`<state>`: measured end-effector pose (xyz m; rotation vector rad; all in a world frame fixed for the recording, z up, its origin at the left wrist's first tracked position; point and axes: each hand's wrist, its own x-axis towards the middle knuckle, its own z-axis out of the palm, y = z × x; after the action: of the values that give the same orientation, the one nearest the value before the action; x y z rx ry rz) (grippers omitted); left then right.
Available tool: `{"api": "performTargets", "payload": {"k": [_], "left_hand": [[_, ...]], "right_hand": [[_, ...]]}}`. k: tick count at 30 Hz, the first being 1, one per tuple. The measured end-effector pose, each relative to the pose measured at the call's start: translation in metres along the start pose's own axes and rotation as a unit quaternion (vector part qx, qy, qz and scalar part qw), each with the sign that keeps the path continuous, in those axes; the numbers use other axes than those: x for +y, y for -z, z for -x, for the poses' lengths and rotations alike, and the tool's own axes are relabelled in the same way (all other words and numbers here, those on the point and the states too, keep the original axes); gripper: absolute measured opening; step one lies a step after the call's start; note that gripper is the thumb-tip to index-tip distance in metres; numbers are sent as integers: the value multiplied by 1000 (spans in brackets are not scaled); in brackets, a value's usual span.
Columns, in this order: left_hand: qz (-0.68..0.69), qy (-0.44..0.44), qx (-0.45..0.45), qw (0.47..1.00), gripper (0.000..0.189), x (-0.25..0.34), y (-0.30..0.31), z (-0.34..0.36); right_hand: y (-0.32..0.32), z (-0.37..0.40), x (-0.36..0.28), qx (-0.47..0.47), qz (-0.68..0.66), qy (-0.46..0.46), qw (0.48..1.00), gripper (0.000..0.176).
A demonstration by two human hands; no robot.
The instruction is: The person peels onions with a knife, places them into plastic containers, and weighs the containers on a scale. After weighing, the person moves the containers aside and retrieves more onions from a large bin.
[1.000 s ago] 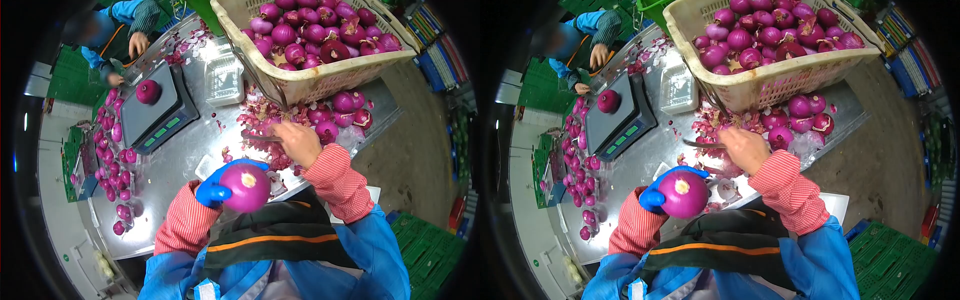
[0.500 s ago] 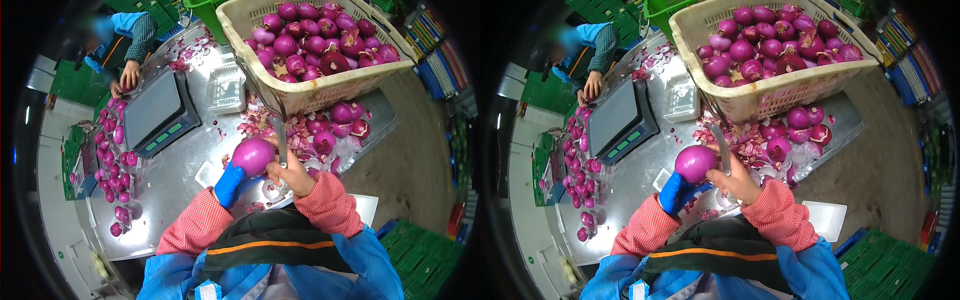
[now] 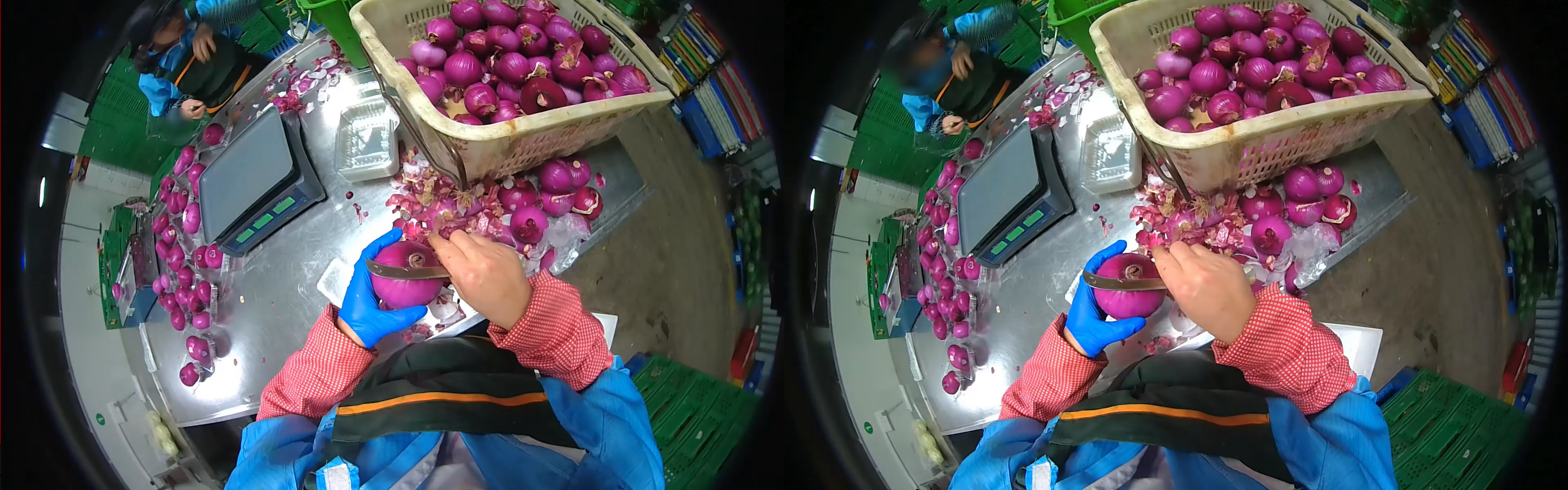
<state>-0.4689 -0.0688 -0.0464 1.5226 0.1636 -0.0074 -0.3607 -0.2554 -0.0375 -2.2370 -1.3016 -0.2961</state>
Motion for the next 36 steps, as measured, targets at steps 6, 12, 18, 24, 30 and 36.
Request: {"api": "performTargets", "payload": {"k": [6, 12, 18, 24, 30, 36], "left_hand": [[-9, 2, -7, 1000, 105, 9, 0, 3], [3, -31, -42, 999, 101, 8, 5, 3], [-20, -83, -6, 996, 101, 11, 14, 6], [-129, -85, 4, 988, 104, 0, 13, 2], [-306, -108, -13, 946, 99, 4, 10, 3], [-325, -88, 23, 941, 100, -24, 19, 15]], "right_hand": [[-9, 4, 4, 3, 22, 4, 1000, 32], [-13, 17, 18, 21, 54, -17, 998, 38], [-10, 25, 32, 44, -3, -72, 996, 38], [0, 6, 2, 19, -265, -118, 957, 41], [2, -9, 0, -99, -251, -50, 962, 16], [-9, 3, -30, -228, -587, -113, 769, 8]]}}
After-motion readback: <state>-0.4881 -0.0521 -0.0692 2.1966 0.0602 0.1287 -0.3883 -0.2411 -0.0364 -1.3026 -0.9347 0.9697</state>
